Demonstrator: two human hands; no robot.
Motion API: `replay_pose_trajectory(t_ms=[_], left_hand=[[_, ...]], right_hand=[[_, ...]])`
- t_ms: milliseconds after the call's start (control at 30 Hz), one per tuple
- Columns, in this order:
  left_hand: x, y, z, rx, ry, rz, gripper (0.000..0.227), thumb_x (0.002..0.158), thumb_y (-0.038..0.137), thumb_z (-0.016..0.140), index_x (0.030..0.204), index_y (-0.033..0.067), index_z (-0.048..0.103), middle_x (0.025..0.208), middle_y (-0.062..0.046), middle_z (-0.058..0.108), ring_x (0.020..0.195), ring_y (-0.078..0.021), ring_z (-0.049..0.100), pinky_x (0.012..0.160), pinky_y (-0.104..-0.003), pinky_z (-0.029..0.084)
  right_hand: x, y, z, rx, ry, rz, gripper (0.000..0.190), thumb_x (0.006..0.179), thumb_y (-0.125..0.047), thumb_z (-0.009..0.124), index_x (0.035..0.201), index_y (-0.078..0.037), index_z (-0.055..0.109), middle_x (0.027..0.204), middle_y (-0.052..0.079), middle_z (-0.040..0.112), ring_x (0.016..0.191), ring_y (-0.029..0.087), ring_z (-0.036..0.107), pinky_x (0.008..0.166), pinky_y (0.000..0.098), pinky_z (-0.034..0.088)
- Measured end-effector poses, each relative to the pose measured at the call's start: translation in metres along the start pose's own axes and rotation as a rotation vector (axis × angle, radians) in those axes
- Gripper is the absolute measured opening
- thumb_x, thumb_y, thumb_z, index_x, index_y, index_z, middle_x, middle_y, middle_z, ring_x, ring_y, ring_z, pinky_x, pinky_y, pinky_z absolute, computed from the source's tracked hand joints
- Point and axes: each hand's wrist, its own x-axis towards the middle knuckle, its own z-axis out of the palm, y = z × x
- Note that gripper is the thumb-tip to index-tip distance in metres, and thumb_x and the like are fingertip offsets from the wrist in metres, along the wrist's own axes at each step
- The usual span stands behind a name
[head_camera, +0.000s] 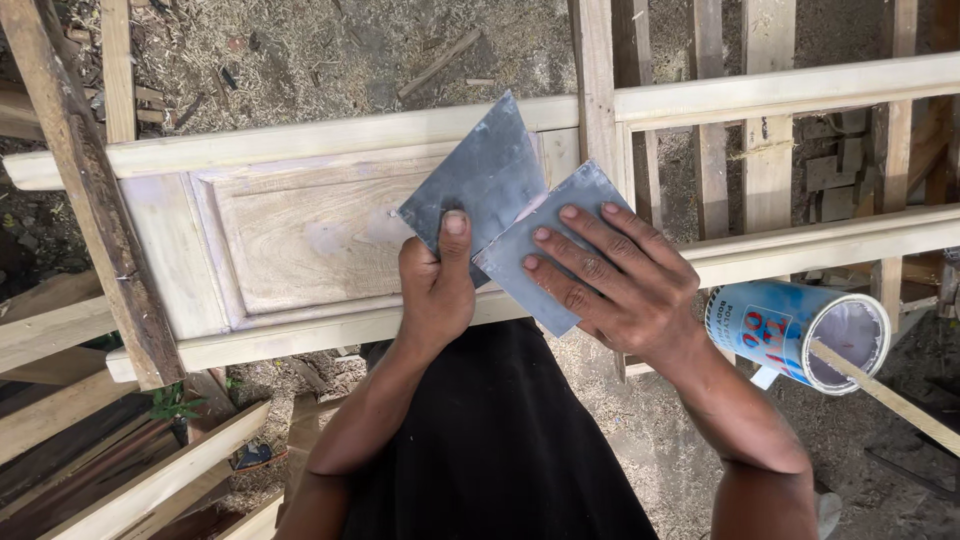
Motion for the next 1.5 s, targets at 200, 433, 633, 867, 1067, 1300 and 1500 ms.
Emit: replay_pose_trajectory(t_ms=[200, 433, 633, 867, 1067, 1300, 1500], left_hand=[[0.010, -0.015, -0.007, -0.019, 0.165, -0.076, 0.046, 0.115, 0.043, 0.049, 0.088, 0.0066, 0.058, 0.080, 0.003, 0.054, 0.074, -0.0052, 0.047, 0.064, -0.024, 0.040], [0.053, -0.007, -0.078, -0.351, 0.379, 0.086, 0.050, 0.116, 0.045, 0.055, 0.130, -0.0023, 0.054, 0.122, -0.013, 0.062, 0.116, -0.0222, 0.063, 0.110, -0.041, 0.056], [0.068, -0.032, -0.075, -0.396, 0.414, -0.099, 0.061, 0.108, 0.046, 0.056, 0.143, -0.0032, 0.048, 0.133, -0.015, 0.061, 0.125, -0.0236, 0.063, 0.114, -0.041, 0.054], [0.064, -0.086, -0.059, -0.406, 0.336, -0.270, 0.065, 0.105, 0.050, 0.052, 0.141, -0.0030, 0.048, 0.132, -0.014, 0.063, 0.123, -0.0231, 0.064, 0.109, -0.041, 0.054], [0.059, -0.104, -0.035, -0.545, 0.275, -0.293, 0.065, 0.107, 0.051, 0.053, 0.138, -0.0055, 0.053, 0.129, -0.016, 0.064, 0.119, -0.0227, 0.064, 0.105, -0.042, 0.054], [0.051, -0.077, -0.025, -0.696, 0.257, -0.183, 0.063, 0.108, 0.051, 0.054, 0.140, -0.0037, 0.052, 0.136, -0.015, 0.061, 0.124, -0.0222, 0.061, 0.109, -0.041, 0.052], [0.034, -0.057, -0.021, -0.723, 0.245, -0.144, 0.062, 0.108, 0.051, 0.052, 0.139, -0.0020, 0.051, 0.136, -0.013, 0.061, 0.127, -0.0216, 0.060, 0.110, -0.042, 0.052]], right_hand=[[-0.034, 0.006, 0.035, 0.120, -0.071, 0.073, 0.019, 0.090, -0.015, 0.077, 0.105, -0.028, 0.080, 0.119, -0.004, 0.077, 0.121, 0.019, 0.069, 0.114, 0.0426, 0.051], [-0.070, 0.041, 0.138, 0.170, -0.039, 0.353, 0.039, 0.089, 0.008, 0.066, 0.115, -0.018, 0.079, 0.123, 0.004, 0.076, 0.122, 0.023, 0.070, 0.113, 0.0468, 0.053], [-0.055, 0.046, 0.178, 0.500, 0.270, 0.695, 0.043, 0.087, 0.011, 0.057, 0.121, -0.009, 0.076, 0.127, 0.013, 0.073, 0.127, 0.026, 0.068, 0.110, 0.0424, 0.055], [-0.055, 0.054, 0.177, 1.515, 0.897, 1.127, 0.021, 0.091, 0.008, 0.075, 0.109, -0.003, 0.075, 0.109, 0.009, 0.076, 0.100, 0.018, 0.071, 0.096, 0.0312, 0.056], [-0.038, 0.018, 0.153, 1.106, 0.747, 0.422, 0.017, 0.099, -0.006, 0.072, 0.114, -0.013, 0.071, 0.118, 0.015, 0.074, 0.115, 0.031, 0.074, 0.104, 0.0505, 0.061], [-0.015, -0.001, 0.112, 0.757, 0.502, 0.087, 0.017, 0.091, -0.025, 0.071, 0.106, -0.018, 0.074, 0.113, 0.009, 0.075, 0.121, 0.031, 0.068, 0.114, 0.0564, 0.050], [-0.012, -0.014, 0.103, 0.655, 0.458, 0.138, 0.017, 0.089, -0.024, 0.075, 0.106, -0.024, 0.075, 0.114, 0.004, 0.075, 0.125, 0.027, 0.067, 0.118, 0.0545, 0.050]])
